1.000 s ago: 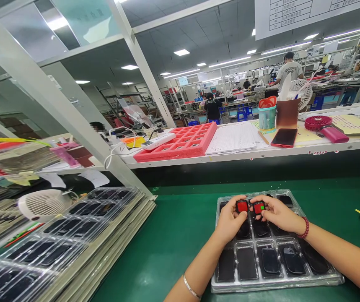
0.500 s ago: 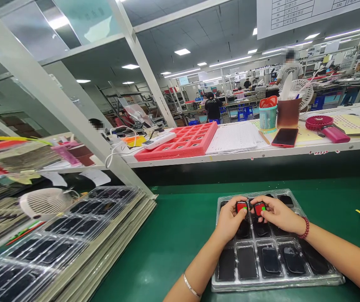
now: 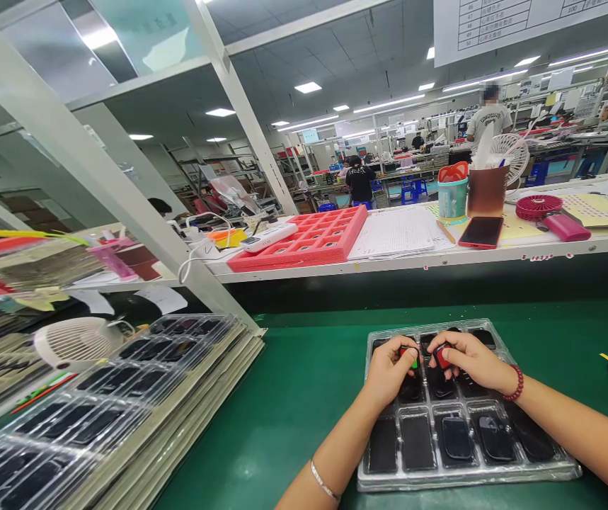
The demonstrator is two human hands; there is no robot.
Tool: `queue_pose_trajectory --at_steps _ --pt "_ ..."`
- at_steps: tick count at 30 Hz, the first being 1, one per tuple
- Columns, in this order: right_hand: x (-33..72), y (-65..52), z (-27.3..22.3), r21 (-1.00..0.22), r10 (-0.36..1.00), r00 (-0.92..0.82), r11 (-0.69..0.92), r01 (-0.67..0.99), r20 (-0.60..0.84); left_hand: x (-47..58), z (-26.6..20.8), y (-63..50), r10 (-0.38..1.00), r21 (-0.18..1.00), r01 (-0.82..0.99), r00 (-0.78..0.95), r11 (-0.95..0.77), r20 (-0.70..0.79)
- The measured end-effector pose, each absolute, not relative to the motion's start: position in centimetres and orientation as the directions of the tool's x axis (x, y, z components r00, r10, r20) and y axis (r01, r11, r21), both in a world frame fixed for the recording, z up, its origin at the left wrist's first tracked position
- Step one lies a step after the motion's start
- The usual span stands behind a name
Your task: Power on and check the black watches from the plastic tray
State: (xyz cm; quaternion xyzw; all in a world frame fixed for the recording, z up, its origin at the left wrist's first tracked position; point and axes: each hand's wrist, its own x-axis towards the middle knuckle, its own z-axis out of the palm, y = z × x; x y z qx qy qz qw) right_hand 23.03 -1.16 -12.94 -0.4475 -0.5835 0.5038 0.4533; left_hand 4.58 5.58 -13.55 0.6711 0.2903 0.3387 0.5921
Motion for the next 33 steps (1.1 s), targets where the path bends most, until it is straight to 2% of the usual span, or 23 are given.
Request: queue_pose_trajectory --at_steps 5,14,28,33 --pt "23.21 -1.17 -12.89 -0.995 0.982 -0.171 0.089 0.052 0.079 4.63 -13.42 5.66 0.804 0.996 -0.032 0.588 -0.08 0.083" --pt "23.19 -1.17 -12.45 -0.997 0.985 -0.155 0.079 0.002 0.078 4.51 -13.86 6.15 0.846 0.994 0.049 0.531 -0.097 0.056" --pt "23.07 -0.87 -13.3 -0.991 0.984 -0.125 0.13 0.037 0.124 4.76 -13.63 5.71 0.814 1.0 -0.002 0.581 -0.004 0.004" --pt "22.96 -0.96 -13.23 -0.991 0.982 -0.142 0.132 0.027 0.127 4.84 -13.41 5.56 0.8 0.998 -0.059 0.598 -0.012 0.045"
